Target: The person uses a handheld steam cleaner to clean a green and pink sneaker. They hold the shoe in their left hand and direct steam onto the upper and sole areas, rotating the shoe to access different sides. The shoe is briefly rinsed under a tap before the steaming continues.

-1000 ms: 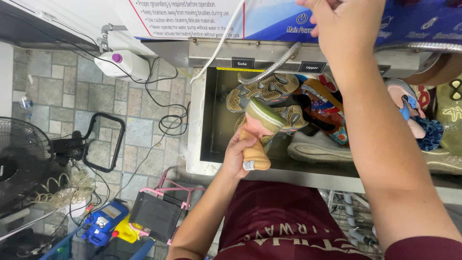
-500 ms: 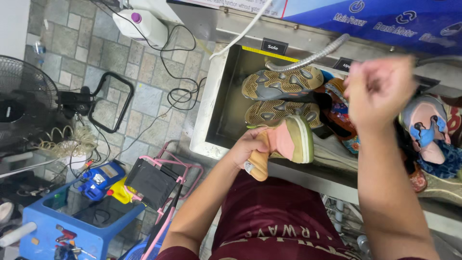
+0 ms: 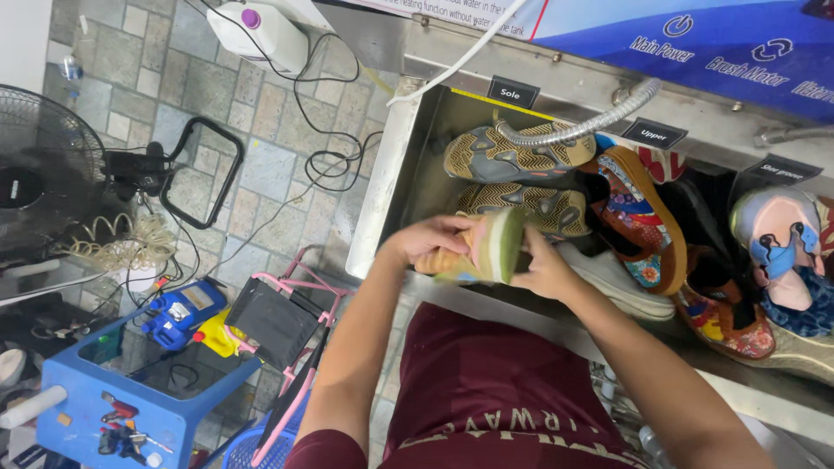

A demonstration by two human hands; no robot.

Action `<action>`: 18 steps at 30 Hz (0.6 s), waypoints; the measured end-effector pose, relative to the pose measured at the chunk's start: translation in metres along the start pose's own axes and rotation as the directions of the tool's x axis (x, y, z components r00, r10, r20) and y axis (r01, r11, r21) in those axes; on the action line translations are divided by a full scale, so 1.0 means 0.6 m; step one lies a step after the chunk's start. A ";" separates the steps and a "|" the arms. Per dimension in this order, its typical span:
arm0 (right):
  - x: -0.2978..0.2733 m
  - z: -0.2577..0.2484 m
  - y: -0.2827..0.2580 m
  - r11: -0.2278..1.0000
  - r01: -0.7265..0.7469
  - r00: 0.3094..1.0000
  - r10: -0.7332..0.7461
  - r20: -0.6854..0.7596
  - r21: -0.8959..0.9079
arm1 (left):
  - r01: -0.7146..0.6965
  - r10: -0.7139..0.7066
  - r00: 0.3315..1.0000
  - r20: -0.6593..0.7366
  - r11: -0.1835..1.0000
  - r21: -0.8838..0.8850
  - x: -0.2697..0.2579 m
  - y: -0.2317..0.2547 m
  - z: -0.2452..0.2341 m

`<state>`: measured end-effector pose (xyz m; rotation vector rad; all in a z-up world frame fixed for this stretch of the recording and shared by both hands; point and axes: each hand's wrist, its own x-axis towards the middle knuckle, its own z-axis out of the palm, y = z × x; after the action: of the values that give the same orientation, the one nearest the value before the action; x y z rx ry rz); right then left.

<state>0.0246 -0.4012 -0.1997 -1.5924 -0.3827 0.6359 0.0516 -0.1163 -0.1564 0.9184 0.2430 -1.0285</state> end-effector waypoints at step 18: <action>0.091 0.076 -0.014 0.550 -0.058 0.963 0.251 0.098 -0.833 | 0.355 0.592 0.536 -0.603 0.490 0.796 -0.105 -0.061 -0.003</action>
<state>0.0414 -0.3315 -0.2023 -2.5099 -0.7888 0.8252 -0.0114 -0.0824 -0.1415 2.4095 0.4536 -0.3497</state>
